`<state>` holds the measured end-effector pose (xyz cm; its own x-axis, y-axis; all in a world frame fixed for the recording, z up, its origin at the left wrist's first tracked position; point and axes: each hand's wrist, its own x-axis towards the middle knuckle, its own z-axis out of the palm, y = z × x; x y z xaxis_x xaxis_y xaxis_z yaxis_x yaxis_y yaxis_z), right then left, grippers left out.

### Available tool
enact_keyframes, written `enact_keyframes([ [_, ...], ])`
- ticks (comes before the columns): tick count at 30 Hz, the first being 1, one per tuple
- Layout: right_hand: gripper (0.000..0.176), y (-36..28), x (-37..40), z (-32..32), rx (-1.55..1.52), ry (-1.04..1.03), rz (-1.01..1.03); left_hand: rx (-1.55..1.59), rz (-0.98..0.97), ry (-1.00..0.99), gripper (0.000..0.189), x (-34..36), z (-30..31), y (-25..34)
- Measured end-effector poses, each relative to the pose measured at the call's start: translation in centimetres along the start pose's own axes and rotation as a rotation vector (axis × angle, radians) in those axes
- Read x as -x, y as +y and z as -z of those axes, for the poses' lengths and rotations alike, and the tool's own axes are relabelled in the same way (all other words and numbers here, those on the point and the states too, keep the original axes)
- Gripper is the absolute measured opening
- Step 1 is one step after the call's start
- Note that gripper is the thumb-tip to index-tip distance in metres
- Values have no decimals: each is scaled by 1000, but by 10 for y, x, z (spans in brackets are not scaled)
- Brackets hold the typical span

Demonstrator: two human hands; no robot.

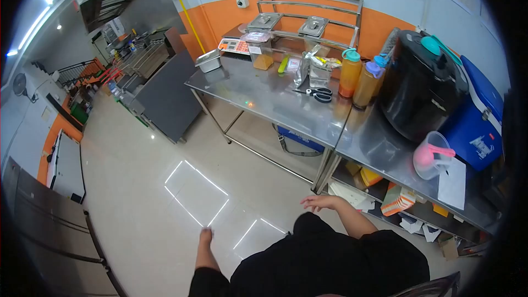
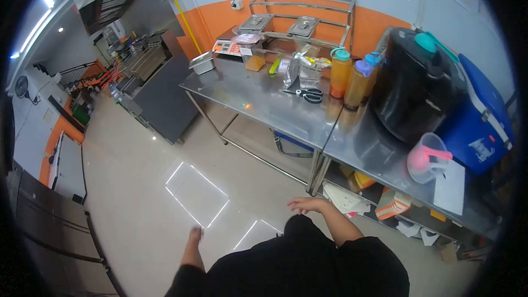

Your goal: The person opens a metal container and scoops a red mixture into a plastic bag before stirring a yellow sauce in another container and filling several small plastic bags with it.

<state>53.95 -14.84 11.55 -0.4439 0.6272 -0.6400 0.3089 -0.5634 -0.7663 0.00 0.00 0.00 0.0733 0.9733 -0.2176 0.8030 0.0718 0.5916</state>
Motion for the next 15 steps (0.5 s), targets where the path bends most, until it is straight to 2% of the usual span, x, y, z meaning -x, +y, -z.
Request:
enact_keyframes([
  [1,57,-14,19,0,-59,22,73,4,-3,-16,50,3,-6,4],
  [2,54,-27,39,0,-119,45,149,-163,-72,-94,45,-25,-7,47],
  [3,53,-94,-28,49,-240,17,272,-138,-63,-197,43,-140,61,117],
  [4,51,-121,-19,76,-302,36,359,-80,-250,-209,42,-230,34,108],
  [6,49,-145,-22,130,-405,78,469,0,-404,-312,42,-288,50,232],
  [7,48,-151,-30,155,-451,94,504,4,-472,-254,43,-303,64,282],
  [9,44,-187,-49,202,-497,170,556,105,-686,-133,45,-371,72,317],
  [11,39,-229,-71,243,-507,300,589,229,-522,-248,48,-405,103,368],
  [14,32,-277,-144,301,-275,706,685,181,-569,-250,56,-463,139,408],
  [15,32,-292,-171,326,-128,897,742,154,-591,-206,61,-480,149,421],
])
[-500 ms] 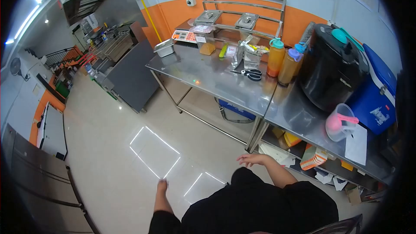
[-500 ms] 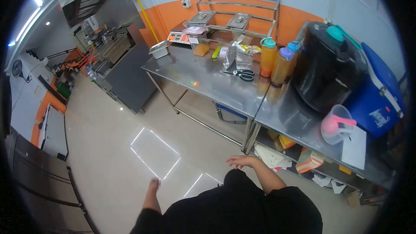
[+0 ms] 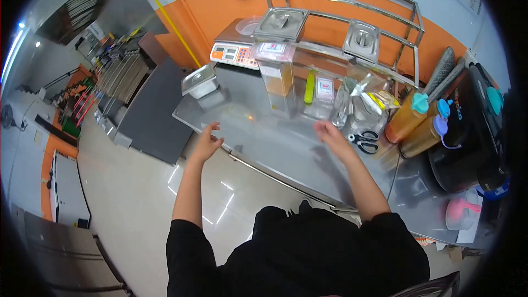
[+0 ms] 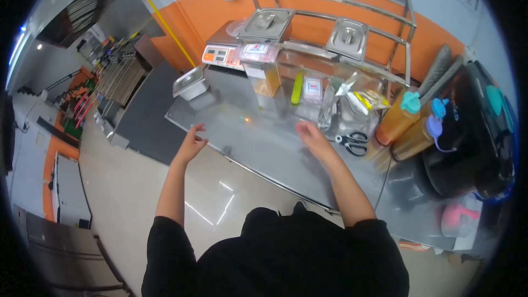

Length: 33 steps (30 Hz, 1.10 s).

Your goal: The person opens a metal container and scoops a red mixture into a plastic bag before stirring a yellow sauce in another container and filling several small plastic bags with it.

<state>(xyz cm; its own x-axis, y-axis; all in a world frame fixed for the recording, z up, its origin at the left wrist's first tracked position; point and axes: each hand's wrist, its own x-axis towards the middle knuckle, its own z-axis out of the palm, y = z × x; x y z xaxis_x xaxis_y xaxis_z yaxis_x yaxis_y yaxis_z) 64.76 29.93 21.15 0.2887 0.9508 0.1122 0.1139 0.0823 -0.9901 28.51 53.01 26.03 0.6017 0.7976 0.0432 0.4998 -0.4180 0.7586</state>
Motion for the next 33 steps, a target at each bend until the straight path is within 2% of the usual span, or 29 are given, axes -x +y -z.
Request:
enact_keyframes([
  [1,32,13,-40,-4,160,119,135,-38,-21,35,66,-18,14,2],
  [2,34,26,-78,-2,402,283,177,-75,-36,73,71,-35,27,0],
  [3,37,39,-115,0,644,443,219,-224,-135,139,78,-56,43,-7],
  [5,46,66,-172,21,797,622,18,-524,-343,274,92,-102,75,-22],
  [8,64,83,-201,28,883,760,-415,-649,-114,232,110,-161,115,-26],
  [9,69,84,-208,29,870,773,-474,-724,-54,159,124,-186,129,-36],
  [12,81,89,-212,25,908,798,-621,-878,16,-54,130,-240,152,-67],
  [16,83,77,-218,15,1023,836,-693,-755,14,-382,126,-284,162,-82],
  [17,83,71,-216,13,1033,841,-708,-757,-30,-347,124,-286,158,-86],
  [20,87,58,-197,-8,1103,879,-577,-762,-191,-250,117,-269,146,-94],
  [21,84,38,-187,-26,1117,897,-514,-746,-230,-277,115,-259,140,-90],
  [25,76,8,-116,-75,965,873,-316,-712,-270,-319,111,-206,99,-45],
  [27,74,6,-78,-95,885,871,-204,-599,-308,-270,109,-183,67,-21],
  [31,72,-4,-28,-102,792,855,-244,-484,-392,-184,104,-149,7,24],
  [33,72,-6,-13,-95,742,840,-302,-448,-399,-239,103,-140,-12,45],
])
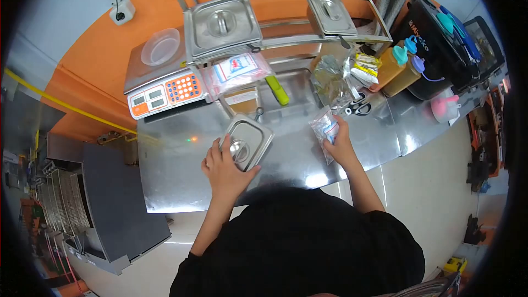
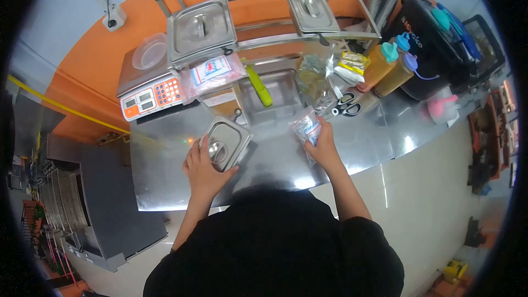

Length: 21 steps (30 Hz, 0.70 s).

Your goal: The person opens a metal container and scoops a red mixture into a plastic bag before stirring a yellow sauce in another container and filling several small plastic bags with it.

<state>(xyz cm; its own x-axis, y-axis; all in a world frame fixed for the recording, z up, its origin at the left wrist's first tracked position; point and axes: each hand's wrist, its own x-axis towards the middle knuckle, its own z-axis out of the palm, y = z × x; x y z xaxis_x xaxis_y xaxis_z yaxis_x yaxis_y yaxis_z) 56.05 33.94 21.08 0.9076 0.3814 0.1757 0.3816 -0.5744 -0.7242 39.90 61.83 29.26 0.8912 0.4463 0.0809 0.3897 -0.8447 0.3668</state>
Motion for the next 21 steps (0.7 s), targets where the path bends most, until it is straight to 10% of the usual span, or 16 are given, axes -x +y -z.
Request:
enact_keyframes([
  [8,71,21,-16,11,8,7,128,32,-76,-3,100,-3,-17,45],
  [14,70,21,-11,14,-107,-98,112,975,-16,26,98,4,-4,-13],
  [21,76,26,-10,13,-359,-229,117,1752,630,-261,67,8,-12,-129],
])
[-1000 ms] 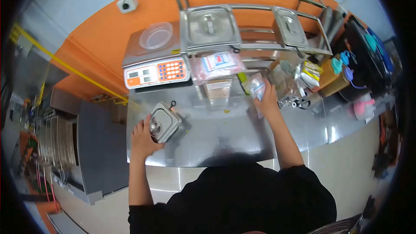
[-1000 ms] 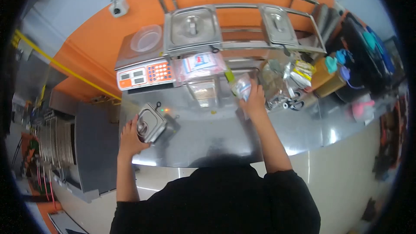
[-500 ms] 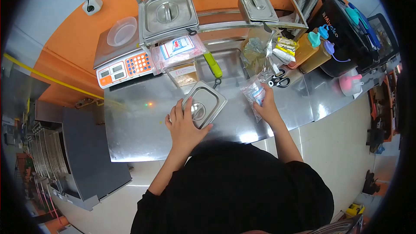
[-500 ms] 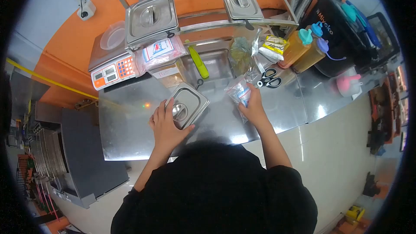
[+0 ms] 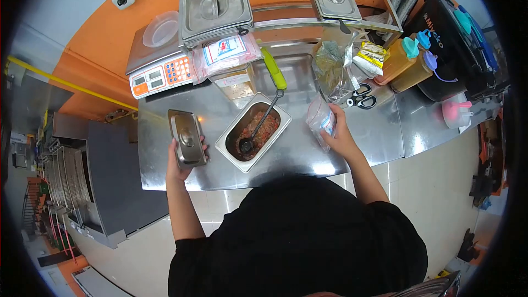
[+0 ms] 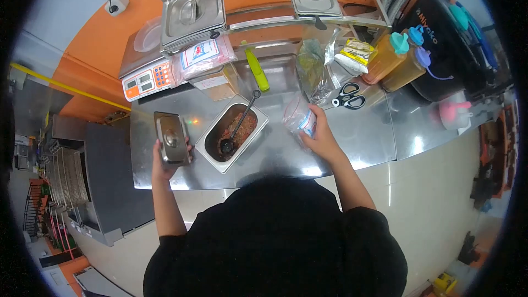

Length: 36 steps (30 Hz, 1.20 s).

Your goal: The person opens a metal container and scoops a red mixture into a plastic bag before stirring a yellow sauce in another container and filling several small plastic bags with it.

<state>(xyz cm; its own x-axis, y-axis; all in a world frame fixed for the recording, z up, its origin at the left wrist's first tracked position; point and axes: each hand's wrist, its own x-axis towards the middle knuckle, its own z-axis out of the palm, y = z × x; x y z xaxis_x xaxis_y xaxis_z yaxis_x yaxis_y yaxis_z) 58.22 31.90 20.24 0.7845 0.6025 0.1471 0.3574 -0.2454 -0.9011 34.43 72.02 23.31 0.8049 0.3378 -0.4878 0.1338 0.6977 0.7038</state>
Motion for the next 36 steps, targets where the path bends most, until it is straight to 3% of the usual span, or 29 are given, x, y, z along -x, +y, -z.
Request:
enact_keyframes([
  [3,78,-7,-2,-6,-67,-18,103,-64,5,118,59,-11,8,10],
  [6,81,-8,-2,-14,-111,4,151,-262,-9,-81,58,-17,26,17],
  [7,80,-11,-1,-16,-143,18,169,-254,30,-54,58,-13,22,20],
  [10,80,-19,0,-22,-198,36,232,-693,106,344,62,-9,2,28],
  [13,83,-29,1,-24,-226,-6,314,-1508,-473,351,74,2,-55,19],
  [15,83,-43,0,-27,-332,-56,361,-1241,-574,-49,92,25,-143,14],
  [16,82,-46,0,-30,-358,-82,393,-950,-628,-349,103,28,-173,3],
  [18,81,-54,-1,-34,-410,-136,459,-1100,-875,-515,112,35,-220,-17],
  [21,75,-86,-8,-21,-309,-191,560,-801,-742,-717,119,16,-240,-40],
  [22,74,-95,-9,-15,-243,-187,574,-761,-749,-714,113,15,-242,-43],
  [24,59,-112,-10,4,-315,-23,552,-679,-758,-708,102,15,-244,-49],
  [25,53,-122,-11,16,-351,56,541,-779,-854,-684,98,15,-247,-48],
  [27,36,-156,-15,49,-38,-87,665,-981,-1047,-621,91,21,-258,-39],
  [30,9,-219,-22,75,531,-192,794,-1174,-1165,-604,85,36,-276,-20],
  [33,9,-268,-30,71,1008,-277,679,-1259,-977,-586,82,48,-282,-8],
  [36,13,-267,-44,45,1045,-385,886,-1184,-865,-596,80,57,-272,-4],
])
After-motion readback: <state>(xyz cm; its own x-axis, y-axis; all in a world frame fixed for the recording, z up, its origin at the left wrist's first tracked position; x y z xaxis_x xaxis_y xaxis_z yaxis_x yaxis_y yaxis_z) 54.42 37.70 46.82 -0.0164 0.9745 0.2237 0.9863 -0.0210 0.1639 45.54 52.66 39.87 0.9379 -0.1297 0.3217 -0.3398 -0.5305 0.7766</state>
